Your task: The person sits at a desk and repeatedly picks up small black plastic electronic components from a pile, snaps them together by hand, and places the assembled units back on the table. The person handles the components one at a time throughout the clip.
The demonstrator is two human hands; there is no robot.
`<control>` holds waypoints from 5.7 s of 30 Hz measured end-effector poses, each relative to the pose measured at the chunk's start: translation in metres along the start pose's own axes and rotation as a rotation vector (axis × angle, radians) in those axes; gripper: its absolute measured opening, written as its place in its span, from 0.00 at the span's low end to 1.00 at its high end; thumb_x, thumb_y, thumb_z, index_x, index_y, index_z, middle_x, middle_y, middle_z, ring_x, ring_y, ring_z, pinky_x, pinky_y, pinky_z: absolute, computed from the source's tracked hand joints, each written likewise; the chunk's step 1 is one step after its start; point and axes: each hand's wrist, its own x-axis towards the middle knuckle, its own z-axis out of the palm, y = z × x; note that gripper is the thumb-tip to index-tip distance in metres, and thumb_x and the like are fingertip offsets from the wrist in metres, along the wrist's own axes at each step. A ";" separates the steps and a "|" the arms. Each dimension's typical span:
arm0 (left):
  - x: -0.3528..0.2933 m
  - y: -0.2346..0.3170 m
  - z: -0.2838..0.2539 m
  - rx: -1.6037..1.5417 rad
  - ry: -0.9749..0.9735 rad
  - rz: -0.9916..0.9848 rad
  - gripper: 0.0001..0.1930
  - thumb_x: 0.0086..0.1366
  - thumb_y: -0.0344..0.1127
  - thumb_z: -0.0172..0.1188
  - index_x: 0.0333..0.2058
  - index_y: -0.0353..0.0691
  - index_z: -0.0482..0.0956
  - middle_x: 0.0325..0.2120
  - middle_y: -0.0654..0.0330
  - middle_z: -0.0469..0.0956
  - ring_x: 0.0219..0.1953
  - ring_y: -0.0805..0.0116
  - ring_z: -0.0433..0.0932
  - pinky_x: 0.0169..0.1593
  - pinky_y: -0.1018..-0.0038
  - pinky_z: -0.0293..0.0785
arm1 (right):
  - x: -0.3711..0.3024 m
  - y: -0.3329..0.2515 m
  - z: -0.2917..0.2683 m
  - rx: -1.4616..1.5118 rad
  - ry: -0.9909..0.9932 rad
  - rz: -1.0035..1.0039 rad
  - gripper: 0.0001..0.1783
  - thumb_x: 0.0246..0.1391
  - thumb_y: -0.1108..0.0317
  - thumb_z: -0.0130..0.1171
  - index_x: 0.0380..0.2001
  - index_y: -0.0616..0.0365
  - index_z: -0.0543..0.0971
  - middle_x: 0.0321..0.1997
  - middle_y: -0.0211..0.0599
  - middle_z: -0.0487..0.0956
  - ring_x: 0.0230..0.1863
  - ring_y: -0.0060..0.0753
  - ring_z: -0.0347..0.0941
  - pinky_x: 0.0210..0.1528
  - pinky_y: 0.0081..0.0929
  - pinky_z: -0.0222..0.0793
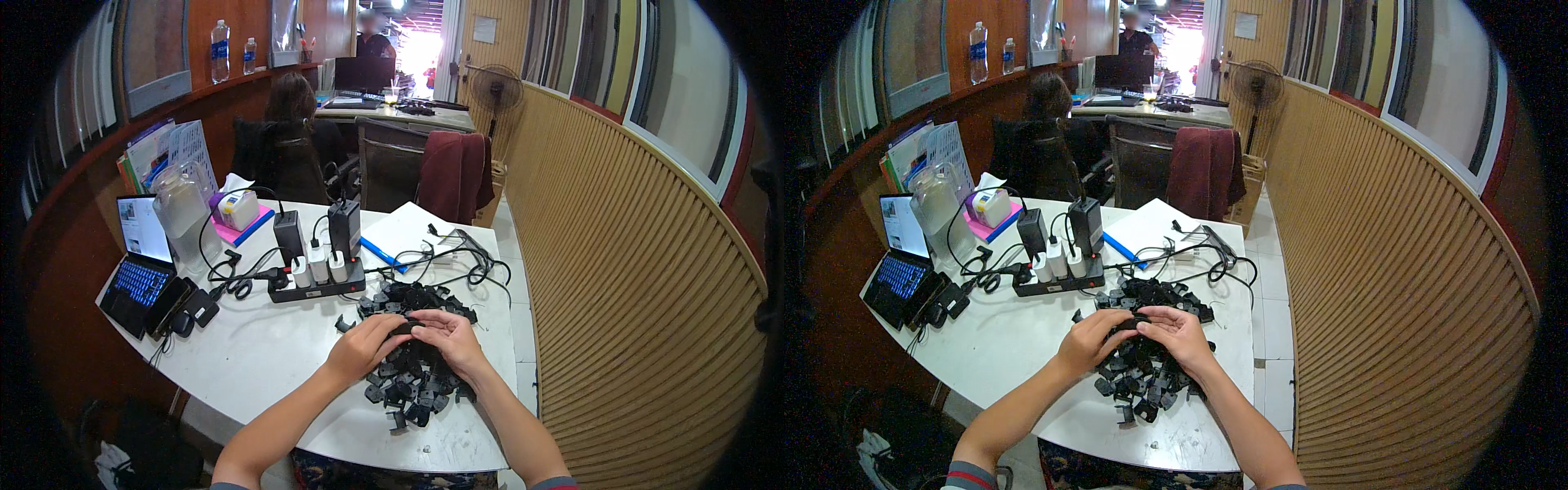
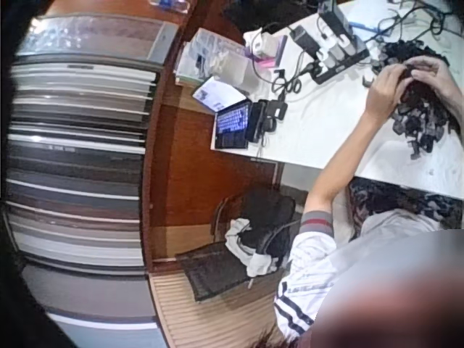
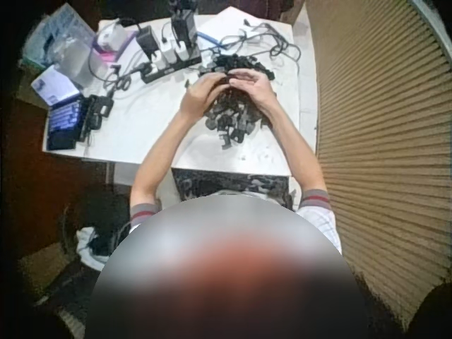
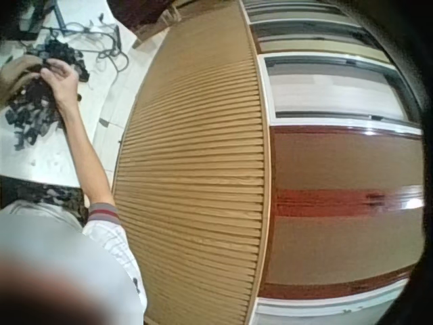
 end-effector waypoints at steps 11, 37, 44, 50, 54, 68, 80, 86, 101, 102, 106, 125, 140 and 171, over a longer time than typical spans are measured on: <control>-0.001 -0.002 -0.001 -0.144 -0.009 0.036 0.17 0.62 0.31 0.71 0.48 0.32 0.83 0.46 0.52 0.85 0.46 0.54 0.86 0.50 0.66 0.84 | -0.002 -0.017 -0.011 -0.089 -0.012 0.166 0.27 0.52 0.73 0.76 0.55 0.71 0.81 0.48 0.48 0.86 0.49 0.33 0.84 0.54 0.28 0.80; 0.002 -0.032 -0.011 -0.211 0.024 -0.379 0.20 0.66 0.36 0.65 0.51 0.36 0.69 0.40 0.46 0.81 0.43 0.47 0.83 0.46 0.61 0.78 | -0.015 -0.032 -0.008 -1.188 -0.286 -0.490 0.25 0.44 0.69 0.76 0.50 0.46 0.87 0.53 0.37 0.75 0.59 0.42 0.67 0.66 0.40 0.66; 0.005 -0.028 -0.012 -0.233 0.009 -0.378 0.20 0.66 0.35 0.65 0.52 0.35 0.69 0.41 0.46 0.80 0.44 0.47 0.83 0.48 0.62 0.78 | -0.006 -0.022 -0.003 -1.199 -0.294 -0.533 0.20 0.48 0.67 0.75 0.47 0.49 0.87 0.53 0.39 0.73 0.60 0.44 0.67 0.63 0.39 0.69; 0.011 -0.021 -0.016 -0.155 0.007 -0.274 0.19 0.67 0.32 0.61 0.55 0.36 0.71 0.49 0.46 0.77 0.49 0.47 0.81 0.51 0.61 0.77 | -0.009 -0.016 0.003 -1.290 -0.257 -0.606 0.16 0.53 0.64 0.72 0.45 0.53 0.86 0.54 0.43 0.71 0.59 0.48 0.67 0.62 0.41 0.69; 0.012 -0.021 -0.017 -0.088 -0.016 -0.214 0.17 0.67 0.30 0.57 0.54 0.37 0.73 0.51 0.46 0.74 0.49 0.45 0.80 0.52 0.60 0.77 | -0.007 -0.014 0.006 -1.226 -0.225 -0.595 0.15 0.54 0.64 0.72 0.44 0.54 0.86 0.53 0.43 0.71 0.59 0.47 0.67 0.61 0.39 0.69; 0.008 -0.014 -0.015 -0.131 -0.063 -0.283 0.14 0.70 0.35 0.53 0.52 0.39 0.67 0.45 0.48 0.75 0.41 0.41 0.80 0.42 0.55 0.78 | -0.002 -0.005 0.002 -0.430 -0.116 -0.300 0.14 0.63 0.78 0.59 0.52 0.61 0.81 0.57 0.34 0.77 0.45 0.18 0.76 0.44 0.18 0.74; 0.007 -0.037 -0.023 0.131 0.093 -0.237 0.14 0.69 0.36 0.57 0.48 0.34 0.71 0.42 0.43 0.77 0.42 0.40 0.80 0.43 0.54 0.78 | -0.004 0.003 -0.004 -0.274 0.018 -0.286 0.10 0.59 0.77 0.51 0.42 0.61 0.79 0.45 0.32 0.78 0.37 0.20 0.75 0.38 0.20 0.73; -0.018 -0.126 -0.128 0.269 1.123 -0.900 0.14 0.77 0.37 0.49 0.50 0.29 0.68 0.47 0.44 0.72 0.51 0.47 0.73 0.58 0.58 0.67 | 0.005 -0.001 -0.005 -0.308 0.012 -0.330 0.08 0.61 0.73 0.45 0.36 0.57 0.75 0.37 0.29 0.75 0.30 0.20 0.72 0.31 0.21 0.68; 0.008 -0.008 -0.005 -0.117 -0.007 -0.062 0.14 0.61 0.29 0.62 0.46 0.36 0.73 0.44 0.47 0.77 0.46 0.43 0.80 0.50 0.59 0.77 | -0.002 -0.003 0.006 -0.403 0.024 -0.328 0.18 0.59 0.74 0.69 0.52 0.59 0.79 0.45 0.28 0.76 0.34 0.14 0.70 0.33 0.11 0.64; 0.007 -0.006 -0.003 -0.170 -0.008 -0.101 0.14 0.61 0.29 0.62 0.46 0.36 0.74 0.44 0.47 0.77 0.46 0.44 0.80 0.49 0.60 0.78 | -0.003 -0.003 0.006 -0.354 0.023 -0.311 0.22 0.56 0.75 0.71 0.53 0.60 0.78 0.45 0.29 0.77 0.35 0.13 0.71 0.34 0.12 0.66; 0.007 -0.010 -0.003 -0.147 0.021 -0.124 0.15 0.63 0.29 0.62 0.48 0.36 0.73 0.46 0.47 0.77 0.49 0.46 0.79 0.53 0.61 0.76 | -0.001 -0.003 0.005 -0.347 0.087 -0.328 0.29 0.48 0.78 0.78 0.52 0.62 0.75 0.42 0.30 0.79 0.36 0.13 0.74 0.36 0.14 0.71; 0.009 -0.005 0.000 -0.168 0.013 -0.090 0.16 0.61 0.31 0.72 0.46 0.39 0.79 0.50 0.52 0.81 0.50 0.52 0.83 0.52 0.64 0.80 | -0.002 -0.006 0.006 -0.182 -0.144 -0.106 0.23 0.76 0.66 0.43 0.70 0.59 0.67 0.41 0.33 0.79 0.34 0.18 0.71 0.33 0.16 0.65; 0.009 -0.003 -0.001 -0.268 0.055 -0.191 0.14 0.60 0.31 0.74 0.45 0.40 0.86 0.50 0.52 0.85 0.48 0.57 0.86 0.51 0.67 0.82 | -0.003 -0.018 0.000 -0.206 -0.205 -0.184 0.27 0.72 0.67 0.53 0.70 0.58 0.66 0.35 0.26 0.74 0.32 0.16 0.66 0.35 0.16 0.64; 0.001 0.002 -0.002 -0.342 0.033 -0.237 0.14 0.59 0.29 0.75 0.44 0.37 0.86 0.50 0.50 0.85 0.50 0.58 0.86 0.54 0.67 0.82 | -0.001 -0.005 -0.002 -0.174 -0.124 -0.171 0.24 0.67 0.71 0.63 0.64 0.63 0.76 0.53 0.30 0.81 0.51 0.16 0.75 0.55 0.19 0.72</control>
